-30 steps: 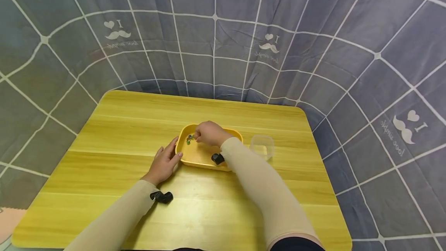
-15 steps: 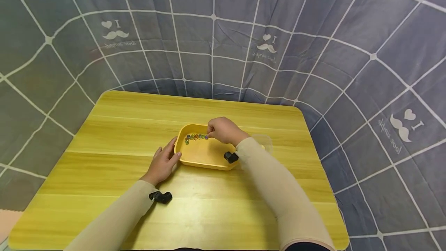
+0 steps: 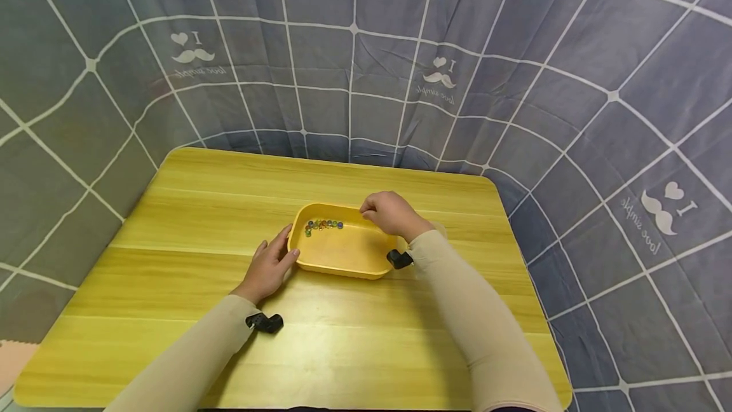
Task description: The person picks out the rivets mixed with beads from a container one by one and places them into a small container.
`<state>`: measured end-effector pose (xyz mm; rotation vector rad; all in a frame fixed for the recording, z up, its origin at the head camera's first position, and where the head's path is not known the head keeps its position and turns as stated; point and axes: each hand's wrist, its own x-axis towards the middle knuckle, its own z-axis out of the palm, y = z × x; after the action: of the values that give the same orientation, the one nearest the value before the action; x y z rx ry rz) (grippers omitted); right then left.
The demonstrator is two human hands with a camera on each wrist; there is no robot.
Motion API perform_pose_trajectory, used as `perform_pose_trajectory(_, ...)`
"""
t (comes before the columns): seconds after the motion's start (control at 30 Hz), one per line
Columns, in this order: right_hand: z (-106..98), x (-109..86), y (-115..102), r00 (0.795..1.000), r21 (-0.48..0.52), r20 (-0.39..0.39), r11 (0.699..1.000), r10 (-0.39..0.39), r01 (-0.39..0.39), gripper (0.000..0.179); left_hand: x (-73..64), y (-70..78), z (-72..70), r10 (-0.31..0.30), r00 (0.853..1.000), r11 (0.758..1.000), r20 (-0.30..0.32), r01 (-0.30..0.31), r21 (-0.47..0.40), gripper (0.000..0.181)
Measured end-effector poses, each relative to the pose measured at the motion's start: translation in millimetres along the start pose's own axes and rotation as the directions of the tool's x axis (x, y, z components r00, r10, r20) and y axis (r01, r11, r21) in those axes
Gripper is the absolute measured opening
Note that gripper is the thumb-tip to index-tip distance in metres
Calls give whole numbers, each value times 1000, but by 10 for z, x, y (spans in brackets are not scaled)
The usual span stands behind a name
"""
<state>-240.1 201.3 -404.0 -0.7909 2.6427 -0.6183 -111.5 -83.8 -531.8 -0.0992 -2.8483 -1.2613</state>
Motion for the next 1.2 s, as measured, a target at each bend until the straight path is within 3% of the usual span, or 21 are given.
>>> perform_pose_trajectory(0.33,-57,-87,124,999,34,-25,999,37,-36,24,3,10,14,-10,1000,1000,2,10,-2,65)
perform_pose_trajectory(0.67,-101,-177,271,997,60,-64,998,36,-33,15,4,-1,28,3,1000,1000,-6,-3,4,66)
perform_pose_trajectory(1.2,-109,-269,499,989,88,-98,991,111,-103,6,-9,19,25,10,1000,1000,-13,-10,16,66)
